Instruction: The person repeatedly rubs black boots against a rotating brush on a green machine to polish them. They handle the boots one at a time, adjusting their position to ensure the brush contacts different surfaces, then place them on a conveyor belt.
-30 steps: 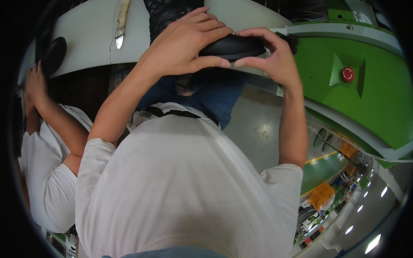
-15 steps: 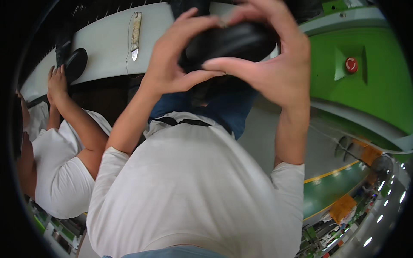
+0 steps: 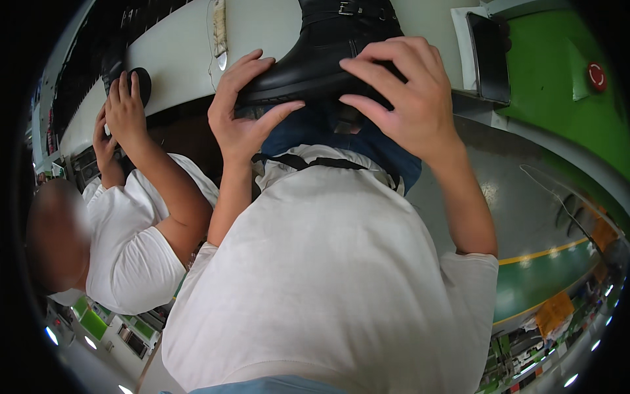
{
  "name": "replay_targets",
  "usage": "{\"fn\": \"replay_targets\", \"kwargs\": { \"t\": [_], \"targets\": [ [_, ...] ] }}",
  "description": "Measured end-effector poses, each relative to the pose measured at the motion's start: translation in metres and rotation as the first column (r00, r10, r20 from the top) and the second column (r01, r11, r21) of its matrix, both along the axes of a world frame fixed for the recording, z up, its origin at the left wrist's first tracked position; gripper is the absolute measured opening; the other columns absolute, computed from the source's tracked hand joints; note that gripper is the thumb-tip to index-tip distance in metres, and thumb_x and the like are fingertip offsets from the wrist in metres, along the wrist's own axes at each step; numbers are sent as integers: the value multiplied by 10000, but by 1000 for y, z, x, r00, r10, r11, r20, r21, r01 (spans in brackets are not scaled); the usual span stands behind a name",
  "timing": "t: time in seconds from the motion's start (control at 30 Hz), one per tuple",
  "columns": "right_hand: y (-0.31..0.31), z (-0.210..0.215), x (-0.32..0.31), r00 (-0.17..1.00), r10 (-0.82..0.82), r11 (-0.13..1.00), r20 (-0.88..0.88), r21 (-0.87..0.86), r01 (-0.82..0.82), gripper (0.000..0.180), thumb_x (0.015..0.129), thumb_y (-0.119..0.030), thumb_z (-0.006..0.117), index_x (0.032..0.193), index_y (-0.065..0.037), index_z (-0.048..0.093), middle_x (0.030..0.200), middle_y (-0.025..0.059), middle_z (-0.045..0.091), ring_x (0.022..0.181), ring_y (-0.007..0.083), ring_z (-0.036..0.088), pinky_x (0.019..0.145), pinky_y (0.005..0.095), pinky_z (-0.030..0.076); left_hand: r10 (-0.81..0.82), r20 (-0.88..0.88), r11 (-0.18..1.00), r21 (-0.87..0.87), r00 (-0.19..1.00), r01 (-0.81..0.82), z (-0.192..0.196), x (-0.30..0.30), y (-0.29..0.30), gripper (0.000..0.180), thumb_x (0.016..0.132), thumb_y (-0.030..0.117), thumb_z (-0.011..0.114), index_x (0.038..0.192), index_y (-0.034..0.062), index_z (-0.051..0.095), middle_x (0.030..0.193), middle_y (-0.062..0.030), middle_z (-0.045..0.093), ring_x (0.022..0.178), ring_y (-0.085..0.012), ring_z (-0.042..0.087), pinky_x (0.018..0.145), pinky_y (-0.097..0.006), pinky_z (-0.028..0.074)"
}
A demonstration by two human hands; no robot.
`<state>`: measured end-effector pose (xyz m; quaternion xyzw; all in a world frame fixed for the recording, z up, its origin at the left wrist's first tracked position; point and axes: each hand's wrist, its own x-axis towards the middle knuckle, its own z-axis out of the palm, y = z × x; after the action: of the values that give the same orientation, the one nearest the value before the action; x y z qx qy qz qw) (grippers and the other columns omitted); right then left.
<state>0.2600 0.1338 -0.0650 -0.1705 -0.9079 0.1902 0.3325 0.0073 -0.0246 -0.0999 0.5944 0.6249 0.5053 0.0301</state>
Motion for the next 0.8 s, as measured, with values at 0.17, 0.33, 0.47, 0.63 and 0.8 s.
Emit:
{"fn": "replay_targets", "kwargs": {
  "t": [0.17,0.33,0.47,0.63,0.8],
  "targets": [
    [0,-18,-9,990,-3,997,-138,75,13,399,708,-127,995,1083,-142,860,1090,1,757,1047,290,686,922,444,536,-115,-59,992,-66,992,111,31,18,21,561,706,185,1061,1176,-13,828,1285,-163,844,1252,-346,795,1076,-431,627],
    [10,-2,-19,991,71,994,-117,-71,-80,306,694,-83,980,925,-100,779,1018,8,741,958,264,685,828,411,542,-58,-146,995,-91,988,45,37,26,30,526,729,223,1057,1148,-9,837,1262,-158,852,1171,-313,829,974,-381,665],
    [20,11,-19,992,119,960,-31,-250,-123,341,667,-82,990,899,-91,740,1016,3,734,904,247,678,746,376,549,-33,-127,998,-50,991,27,34,29,30,463,735,195,1059,1091,-10,847,1199,-166,864,1112,-308,848,936,-365,675],
    [39,13,-20,999,-21,992,39,-122,25,658,569,-200,1050,1165,-108,787,1284,59,728,1168,304,687,1003,440,570,-25,-78,996,-87,997,18,39,32,30,427,716,146,1058,1049,-23,850,1179,-181,866,1097,-326,854,942,-367,672],
    [53,4,-22,994,105,973,-5,-204,-103,738,561,-264,1043,1251,-129,819,1285,62,737,1309,348,662,1117,490,549,-34,-68,991,-129,997,25,46,32,29,442,700,136,1059,1048,-35,849,1181,-201,862,1108,-349,851,949,-376,671]
  ]
}}
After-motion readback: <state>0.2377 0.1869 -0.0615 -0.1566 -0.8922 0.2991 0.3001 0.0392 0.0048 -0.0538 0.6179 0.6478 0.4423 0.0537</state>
